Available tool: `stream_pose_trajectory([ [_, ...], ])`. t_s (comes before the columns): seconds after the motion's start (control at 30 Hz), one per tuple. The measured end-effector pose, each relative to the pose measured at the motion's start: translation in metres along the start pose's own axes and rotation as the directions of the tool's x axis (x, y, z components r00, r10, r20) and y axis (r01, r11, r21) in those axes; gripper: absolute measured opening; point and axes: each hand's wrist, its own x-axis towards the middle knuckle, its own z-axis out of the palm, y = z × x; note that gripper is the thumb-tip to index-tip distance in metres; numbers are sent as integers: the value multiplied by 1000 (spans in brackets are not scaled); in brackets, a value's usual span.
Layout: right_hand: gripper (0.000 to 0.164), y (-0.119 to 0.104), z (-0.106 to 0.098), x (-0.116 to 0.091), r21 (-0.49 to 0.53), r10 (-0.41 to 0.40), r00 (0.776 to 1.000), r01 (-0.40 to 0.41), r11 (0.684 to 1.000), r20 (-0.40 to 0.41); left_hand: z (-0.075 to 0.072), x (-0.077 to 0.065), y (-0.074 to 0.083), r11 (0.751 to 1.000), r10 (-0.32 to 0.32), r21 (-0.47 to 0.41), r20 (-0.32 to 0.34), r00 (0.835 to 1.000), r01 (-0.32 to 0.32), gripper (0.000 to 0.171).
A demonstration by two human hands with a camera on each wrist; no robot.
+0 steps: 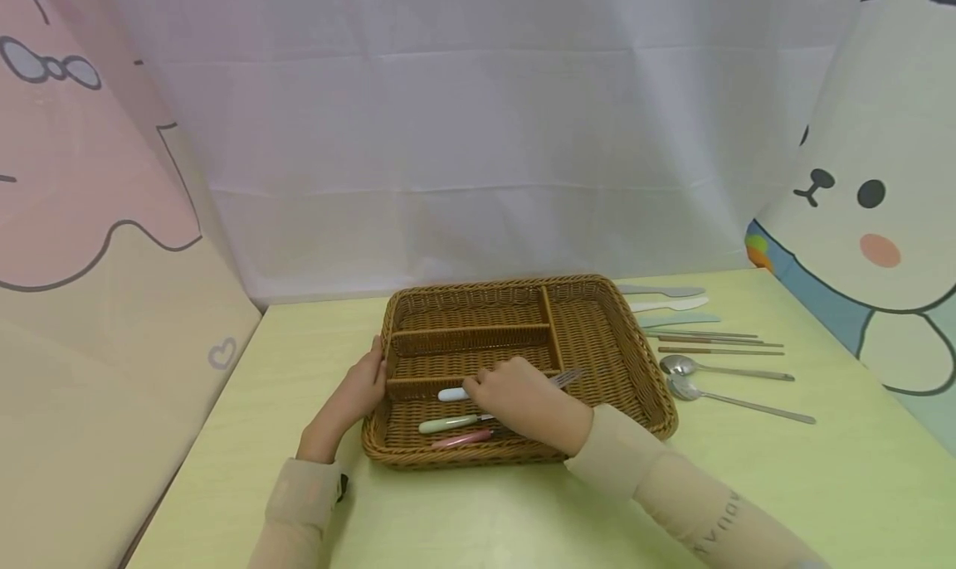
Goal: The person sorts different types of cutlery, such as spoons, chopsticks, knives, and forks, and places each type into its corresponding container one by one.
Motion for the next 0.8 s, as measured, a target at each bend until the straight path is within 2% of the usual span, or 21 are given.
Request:
stream_pose_trajectory([
  [0.17,6,-6,-3,5,16,-30,999,30,999,-12,0,0,0,1000,2,-7,5,1000,-2,53],
  [0.27,9,-9,-3,7,21,-40,999,40,999,-3,0,0,0,1000,3,-8,7,1000,-3,54],
  [0.5,17,-14,0,10,10,-42,996,41,999,82,1,0,0,1000,-2,-9,9,1000,2,54],
  [0.8,19,-19,4,12,3,-75,995,75,997,64,1,0,-2,1000,-5,-9,10,1000,5,54],
])
